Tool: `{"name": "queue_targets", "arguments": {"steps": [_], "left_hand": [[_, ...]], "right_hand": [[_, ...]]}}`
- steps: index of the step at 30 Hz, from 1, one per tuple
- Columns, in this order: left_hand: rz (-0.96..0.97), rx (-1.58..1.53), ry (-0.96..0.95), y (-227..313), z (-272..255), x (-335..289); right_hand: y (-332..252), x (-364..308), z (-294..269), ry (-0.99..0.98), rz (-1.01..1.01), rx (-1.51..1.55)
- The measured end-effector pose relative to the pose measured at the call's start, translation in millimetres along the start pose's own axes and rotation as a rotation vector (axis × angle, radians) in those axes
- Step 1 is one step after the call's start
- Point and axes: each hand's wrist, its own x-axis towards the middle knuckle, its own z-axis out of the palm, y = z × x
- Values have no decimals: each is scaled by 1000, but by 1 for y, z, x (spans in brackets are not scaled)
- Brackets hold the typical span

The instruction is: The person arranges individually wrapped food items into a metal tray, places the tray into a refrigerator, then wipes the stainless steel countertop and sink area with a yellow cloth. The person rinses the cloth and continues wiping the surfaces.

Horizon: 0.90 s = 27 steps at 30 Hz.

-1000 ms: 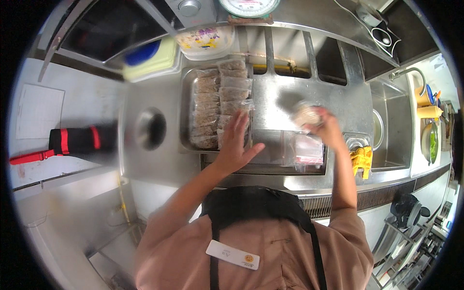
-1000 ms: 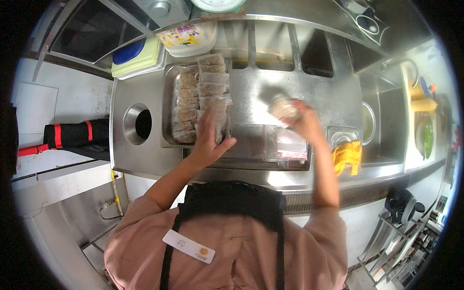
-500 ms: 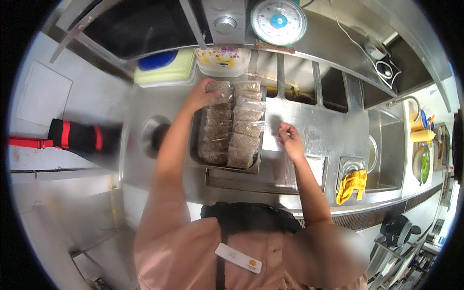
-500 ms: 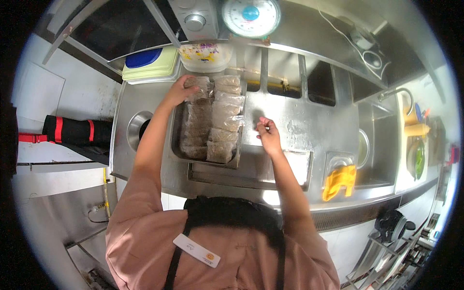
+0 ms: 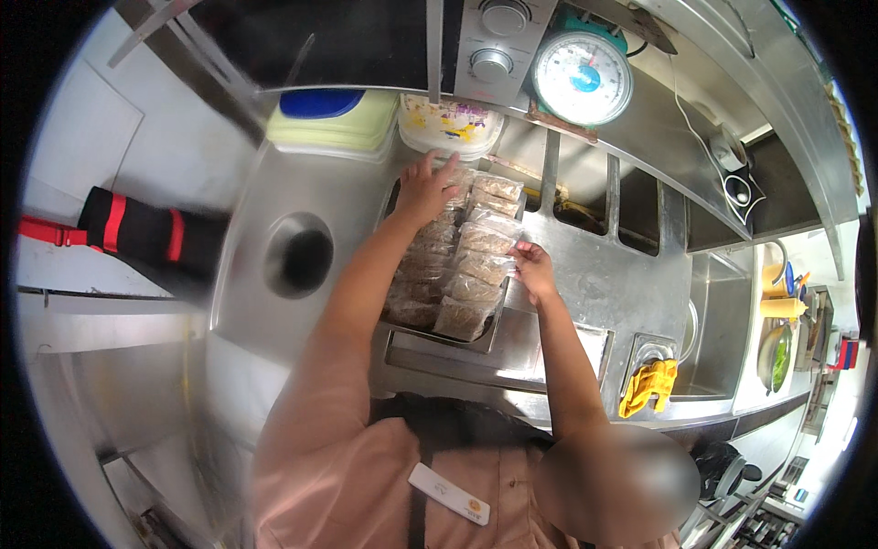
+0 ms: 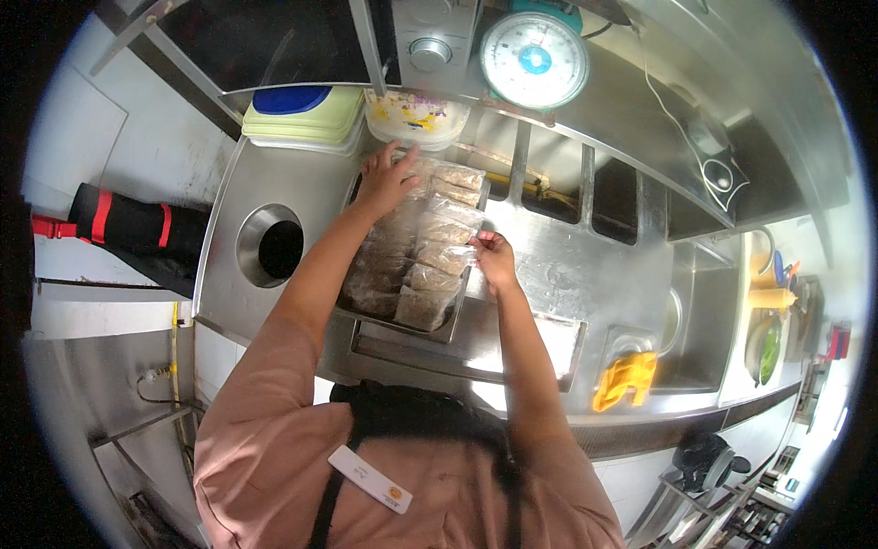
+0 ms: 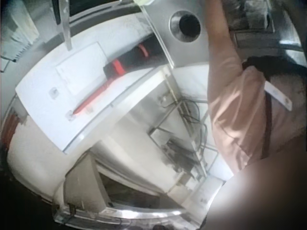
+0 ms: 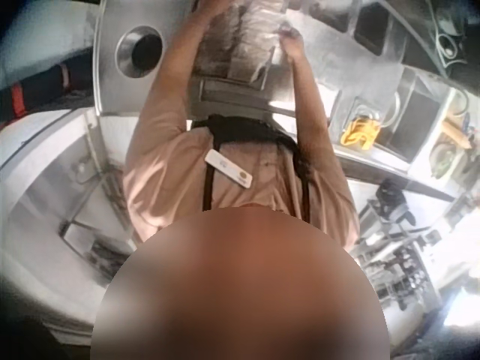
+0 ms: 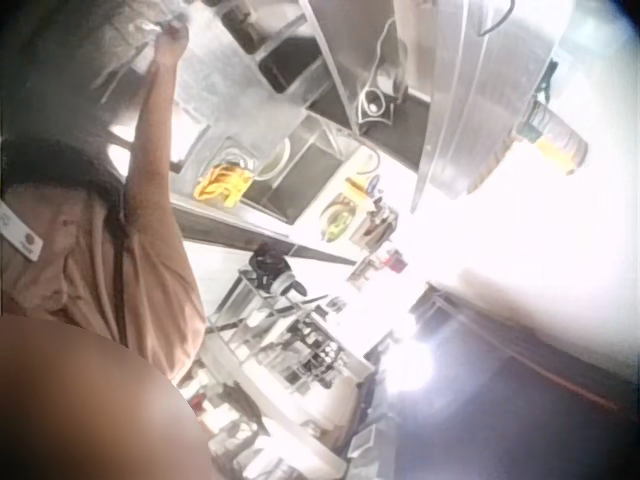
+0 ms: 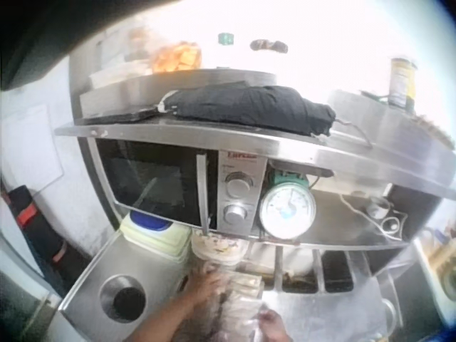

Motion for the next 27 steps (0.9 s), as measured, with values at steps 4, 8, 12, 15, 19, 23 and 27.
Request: {"name": "queue_targets", "arguments": {"steps": [4, 8, 12, 15, 19, 23, 27], "left_hand": [[-76, -112, 273, 9, -20, -38], [-211, -230, 478, 8, -52, -151], [-873, -643, 405, 51, -43, -282], [-1188, -1107, 189, 111, -19, -340], [-1258, -1574, 59, 176, 5, -339], [-1489, -1999, 140, 210, 30, -301], [-1190, -2295, 332, 207, 64, -271]], "right_hand": [[13, -20, -9, 32, 31, 40], [42, -58, -34, -64, 80, 187], [34, -51, -93, 170, 25, 109], [4, 0, -120, 148, -279, -149], [-27, 54, -111, -503, 66, -186], [-39, 63, -102, -777, 204, -301], [-34, 59, -114, -895, 286, -332]]}}
